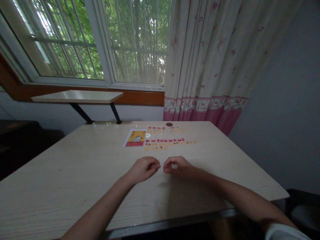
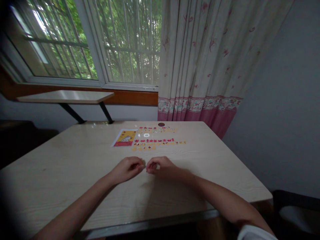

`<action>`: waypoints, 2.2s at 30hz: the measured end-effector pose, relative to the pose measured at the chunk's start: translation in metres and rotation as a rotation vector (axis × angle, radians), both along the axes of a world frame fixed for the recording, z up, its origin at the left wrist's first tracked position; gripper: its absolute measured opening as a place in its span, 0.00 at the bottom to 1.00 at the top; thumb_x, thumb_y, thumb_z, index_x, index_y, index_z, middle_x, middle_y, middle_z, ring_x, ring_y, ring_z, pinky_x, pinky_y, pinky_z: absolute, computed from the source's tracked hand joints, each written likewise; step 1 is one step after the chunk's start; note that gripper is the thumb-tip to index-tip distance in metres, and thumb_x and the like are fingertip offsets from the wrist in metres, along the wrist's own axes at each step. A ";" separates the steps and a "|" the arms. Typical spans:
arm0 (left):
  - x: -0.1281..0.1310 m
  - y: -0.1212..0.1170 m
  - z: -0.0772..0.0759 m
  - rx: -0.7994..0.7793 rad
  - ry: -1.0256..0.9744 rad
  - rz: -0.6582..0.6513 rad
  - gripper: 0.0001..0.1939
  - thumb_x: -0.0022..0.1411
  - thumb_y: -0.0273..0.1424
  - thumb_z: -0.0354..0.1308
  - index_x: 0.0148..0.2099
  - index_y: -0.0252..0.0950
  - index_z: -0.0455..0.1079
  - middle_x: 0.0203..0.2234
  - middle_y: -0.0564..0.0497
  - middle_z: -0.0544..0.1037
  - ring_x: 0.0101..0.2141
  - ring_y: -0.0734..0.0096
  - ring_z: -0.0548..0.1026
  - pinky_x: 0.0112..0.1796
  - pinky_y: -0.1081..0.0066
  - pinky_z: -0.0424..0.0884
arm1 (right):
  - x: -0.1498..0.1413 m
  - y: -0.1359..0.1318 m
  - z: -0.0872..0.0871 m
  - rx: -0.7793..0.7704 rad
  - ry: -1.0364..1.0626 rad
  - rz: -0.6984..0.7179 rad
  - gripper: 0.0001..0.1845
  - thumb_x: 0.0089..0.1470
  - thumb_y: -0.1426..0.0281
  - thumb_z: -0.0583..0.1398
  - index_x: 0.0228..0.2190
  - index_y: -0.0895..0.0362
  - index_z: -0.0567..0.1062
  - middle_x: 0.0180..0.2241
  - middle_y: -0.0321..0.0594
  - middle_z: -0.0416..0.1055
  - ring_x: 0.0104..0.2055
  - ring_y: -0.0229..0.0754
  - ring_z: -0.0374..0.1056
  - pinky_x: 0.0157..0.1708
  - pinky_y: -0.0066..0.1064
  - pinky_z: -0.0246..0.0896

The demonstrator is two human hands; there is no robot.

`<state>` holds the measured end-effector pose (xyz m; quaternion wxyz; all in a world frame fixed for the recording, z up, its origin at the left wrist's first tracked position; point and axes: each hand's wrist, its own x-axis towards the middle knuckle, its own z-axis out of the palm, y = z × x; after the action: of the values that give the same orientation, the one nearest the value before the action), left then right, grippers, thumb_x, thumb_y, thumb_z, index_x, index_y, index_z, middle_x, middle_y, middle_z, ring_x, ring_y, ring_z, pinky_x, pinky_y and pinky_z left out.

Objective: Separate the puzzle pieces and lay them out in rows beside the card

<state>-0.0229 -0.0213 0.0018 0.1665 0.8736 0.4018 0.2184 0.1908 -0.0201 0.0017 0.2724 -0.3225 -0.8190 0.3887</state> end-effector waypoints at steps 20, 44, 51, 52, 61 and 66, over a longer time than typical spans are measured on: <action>0.006 0.000 -0.011 -0.216 -0.173 -0.073 0.06 0.51 0.26 0.52 0.28 0.31 0.69 0.18 0.56 0.66 0.20 0.80 0.61 0.22 0.79 0.55 | -0.017 0.005 -0.036 -0.018 0.146 -0.141 0.10 0.44 0.71 0.62 0.32 0.56 0.70 0.25 0.33 0.69 0.26 0.32 0.64 0.29 0.24 0.60; 0.007 0.003 -0.004 -0.278 -0.479 0.152 0.10 0.53 0.33 0.52 0.29 0.31 0.69 0.22 0.51 0.74 0.24 0.74 0.67 0.26 0.75 0.61 | -0.007 0.011 -0.023 0.693 0.035 -0.343 0.04 0.49 0.67 0.60 0.27 0.55 0.74 0.24 0.35 0.73 0.29 0.35 0.66 0.35 0.30 0.53; 0.008 0.003 -0.003 -0.282 -0.472 0.144 0.10 0.54 0.33 0.52 0.30 0.32 0.70 0.25 0.49 0.75 0.26 0.72 0.69 0.28 0.74 0.63 | -0.007 0.013 -0.025 0.742 0.031 -0.339 0.08 0.51 0.63 0.59 0.26 0.55 0.74 0.23 0.34 0.73 0.28 0.35 0.67 0.34 0.30 0.53; 0.009 0.002 -0.003 -0.281 -0.465 0.141 0.10 0.54 0.34 0.52 0.30 0.31 0.70 0.25 0.49 0.75 0.26 0.72 0.69 0.28 0.74 0.63 | -0.006 0.013 -0.024 0.752 0.028 -0.338 0.09 0.51 0.63 0.59 0.26 0.55 0.74 0.23 0.34 0.73 0.28 0.35 0.67 0.35 0.30 0.53; 0.001 0.002 -0.003 -0.079 -0.181 0.113 0.13 0.58 0.35 0.49 0.33 0.33 0.71 0.24 0.51 0.73 0.24 0.74 0.66 0.26 0.76 0.60 | 0.013 0.035 -0.019 0.670 0.130 -0.467 0.08 0.51 0.64 0.59 0.27 0.55 0.75 0.27 0.38 0.73 0.31 0.37 0.66 0.36 0.30 0.56; -0.004 0.002 -0.004 0.044 -0.013 0.061 0.11 0.59 0.34 0.48 0.34 0.36 0.70 0.25 0.51 0.73 0.26 0.73 0.68 0.27 0.76 0.60 | 0.014 0.042 -0.021 0.522 0.221 -0.547 0.08 0.50 0.64 0.60 0.27 0.56 0.75 0.27 0.38 0.71 0.29 0.37 0.64 0.31 0.29 0.59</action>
<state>-0.0272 -0.0189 -0.0022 0.1430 0.8631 0.4221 0.2377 0.2049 0.0222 -0.0193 0.5253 -0.4048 -0.7399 0.1130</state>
